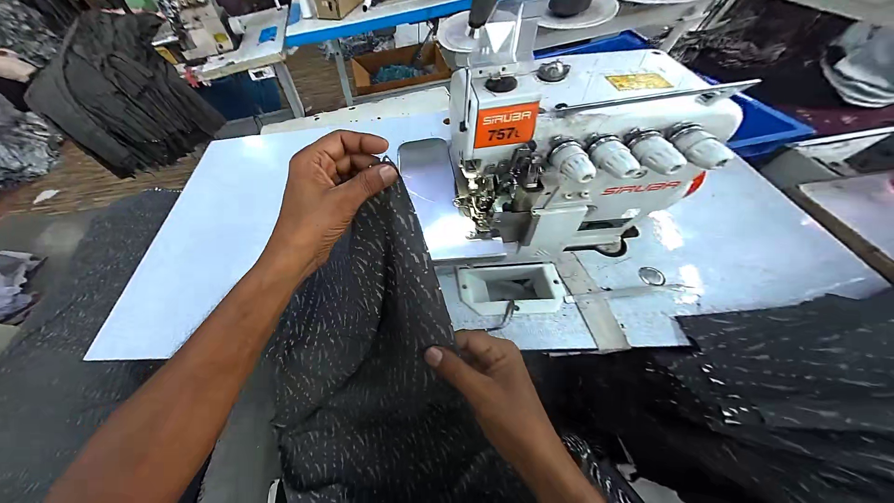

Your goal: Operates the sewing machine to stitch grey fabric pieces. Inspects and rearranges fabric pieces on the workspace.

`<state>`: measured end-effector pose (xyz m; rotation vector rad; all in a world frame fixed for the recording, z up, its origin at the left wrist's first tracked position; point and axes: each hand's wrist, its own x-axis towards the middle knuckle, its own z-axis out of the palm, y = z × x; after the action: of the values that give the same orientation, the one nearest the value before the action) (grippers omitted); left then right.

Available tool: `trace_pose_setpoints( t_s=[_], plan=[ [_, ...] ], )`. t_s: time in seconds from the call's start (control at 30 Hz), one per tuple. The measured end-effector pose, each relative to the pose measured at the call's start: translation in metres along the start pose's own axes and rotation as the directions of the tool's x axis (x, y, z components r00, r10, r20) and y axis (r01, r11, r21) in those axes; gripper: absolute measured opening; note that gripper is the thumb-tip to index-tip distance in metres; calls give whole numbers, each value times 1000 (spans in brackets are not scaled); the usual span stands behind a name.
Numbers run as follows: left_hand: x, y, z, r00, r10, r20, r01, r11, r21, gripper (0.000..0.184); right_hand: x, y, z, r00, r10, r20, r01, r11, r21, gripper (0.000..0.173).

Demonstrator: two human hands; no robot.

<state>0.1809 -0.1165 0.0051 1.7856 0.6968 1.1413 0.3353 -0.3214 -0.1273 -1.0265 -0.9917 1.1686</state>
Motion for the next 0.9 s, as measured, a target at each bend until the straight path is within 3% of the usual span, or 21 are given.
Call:
trace_pose_setpoints(
  t_s=[0.1, 0.23, 0.4, 0.53, 0.63, 0.9],
  plan=[
    [-7, -3, 26, 1000, 1, 12, -2, 997, 71, 30, -21, 5, -5, 999, -40, 12, 40, 999, -9, 14],
    [-24, -28, 77, 971, 122, 203, -181, 937, 299, 23, -69, 23, -16, 990, 128, -56, -126, 992, 26, 5],
    [-21, -42, 80, 951, 206, 229, -283, 876, 390, 13, -75, 26, -25, 980, 181, -78, -180, 983, 20, 4],
    [-45, -32, 86, 913, 280, 295, -407, 653, 638, 24, -80, 36, -30, 984, 173, -31, -174, 984, -28, 6],
    [-72, -32, 102, 911, 288, 295, -410, 555, 724, 36, -80, 48, -35, 989, 146, -28, -148, 986, -73, 11],
    [-80, -37, 103, 924, 267, 273, -380, 562, 735, 41, -67, 53, -52, 990, 137, -18, -138, 983, -121, 11]
  ],
)
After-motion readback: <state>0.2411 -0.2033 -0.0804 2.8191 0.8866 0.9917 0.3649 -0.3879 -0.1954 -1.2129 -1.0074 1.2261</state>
